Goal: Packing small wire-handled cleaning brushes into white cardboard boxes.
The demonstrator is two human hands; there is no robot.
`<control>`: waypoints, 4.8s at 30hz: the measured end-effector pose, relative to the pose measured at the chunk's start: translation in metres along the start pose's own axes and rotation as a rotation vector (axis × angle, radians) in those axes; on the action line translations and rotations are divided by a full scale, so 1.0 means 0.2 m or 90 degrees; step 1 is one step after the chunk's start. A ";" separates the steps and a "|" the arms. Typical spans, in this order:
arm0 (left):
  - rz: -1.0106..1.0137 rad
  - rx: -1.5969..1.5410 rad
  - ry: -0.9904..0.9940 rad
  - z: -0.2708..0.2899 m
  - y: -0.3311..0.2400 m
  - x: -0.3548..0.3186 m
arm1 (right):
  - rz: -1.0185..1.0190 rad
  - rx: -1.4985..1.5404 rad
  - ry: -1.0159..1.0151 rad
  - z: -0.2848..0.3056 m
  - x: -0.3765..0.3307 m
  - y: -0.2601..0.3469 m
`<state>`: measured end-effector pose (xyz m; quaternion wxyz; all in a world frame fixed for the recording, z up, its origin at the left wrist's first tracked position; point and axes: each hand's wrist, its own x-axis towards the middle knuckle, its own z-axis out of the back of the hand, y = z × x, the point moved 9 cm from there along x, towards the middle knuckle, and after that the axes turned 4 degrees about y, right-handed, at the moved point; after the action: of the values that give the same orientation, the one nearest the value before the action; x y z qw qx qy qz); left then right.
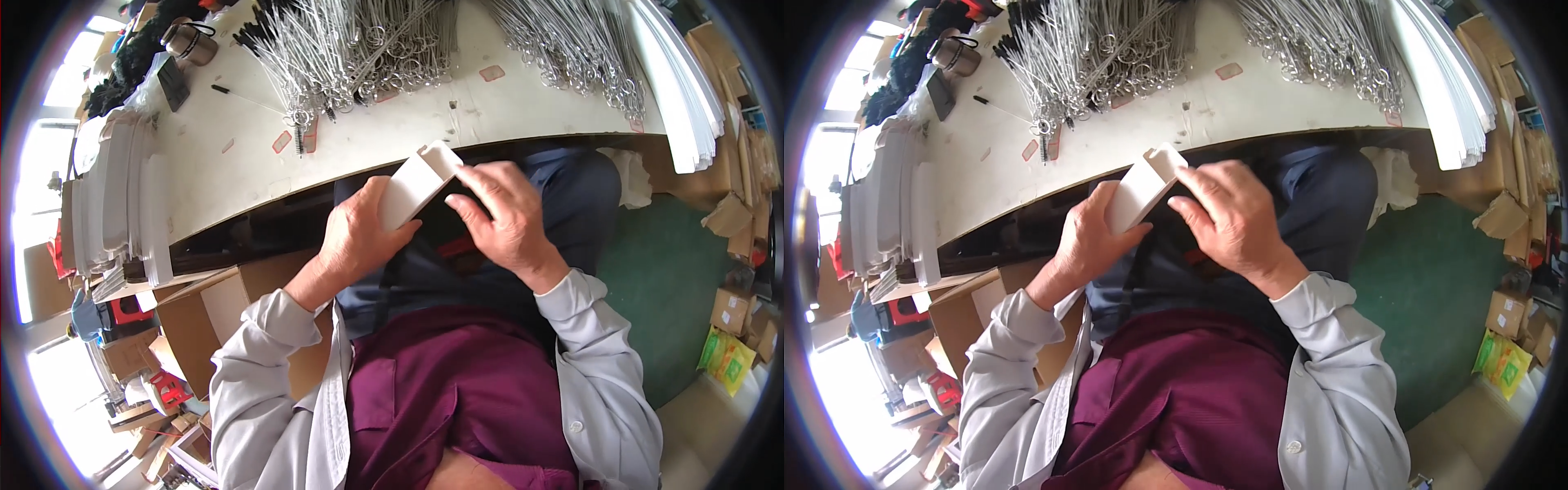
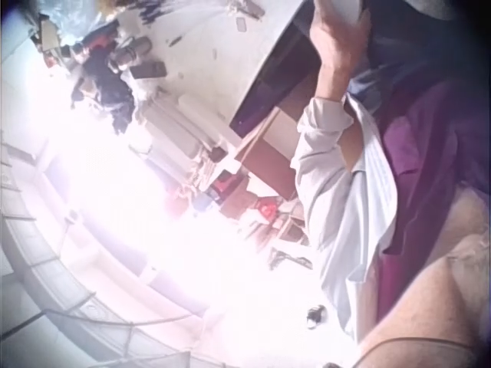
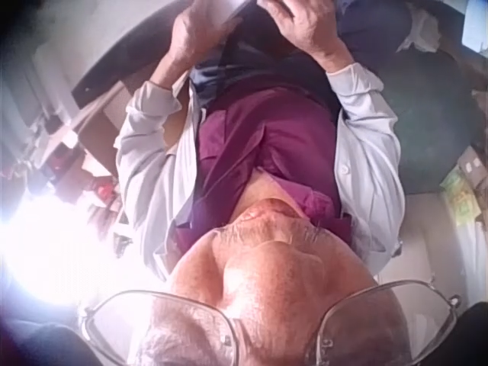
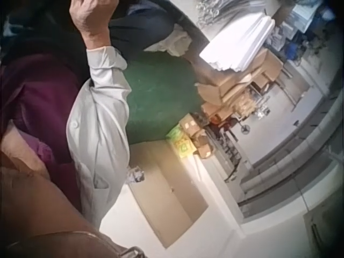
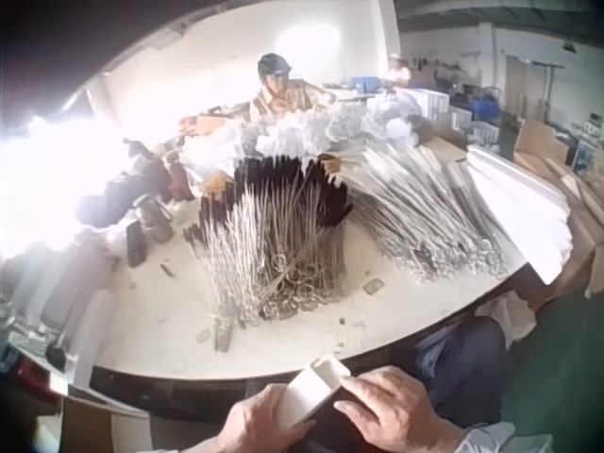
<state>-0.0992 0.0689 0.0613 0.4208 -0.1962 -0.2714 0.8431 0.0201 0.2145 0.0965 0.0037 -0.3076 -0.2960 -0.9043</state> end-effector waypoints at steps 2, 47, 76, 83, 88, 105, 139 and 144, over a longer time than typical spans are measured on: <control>0.002 -0.019 -0.002 -0.05 -0.02 -0.03 | -0.032 0.060 -0.025 -0.06 -0.05 0.01; -0.010 -0.103 -0.023 -0.39 0.01 -0.18 | -0.345 0.335 0.083 -0.37 -0.37 -0.06; 0.044 -0.075 -0.048 -0.41 0.06 -0.24 | -0.703 0.685 0.071 -0.57 -0.53 -0.20; -0.005 -0.033 -0.098 -0.39 0.02 -0.25 | -0.625 0.552 0.074 -0.53 -0.49 -0.17; 0.006 -0.056 -0.109 -0.34 0.03 -0.24 | -0.525 0.529 0.096 -0.51 -0.48 -0.10; 0.045 -0.131 -0.091 -0.36 0.13 -0.25 | -0.343 0.427 0.193 -0.49 -0.39 0.02; 0.038 0.244 -0.382 0.91 0.34 0.08 | -0.119 -0.010 -0.111 -0.08 0.28 -0.38; -0.091 0.046 -0.340 0.62 0.05 0.27 | -0.098 -0.031 -0.121 -0.08 0.27 -0.37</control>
<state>-0.2057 0.0721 0.1451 0.3996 0.0679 -0.3559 0.8421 -0.0473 0.2766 0.0767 -0.1009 -0.3685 -0.2957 -0.8755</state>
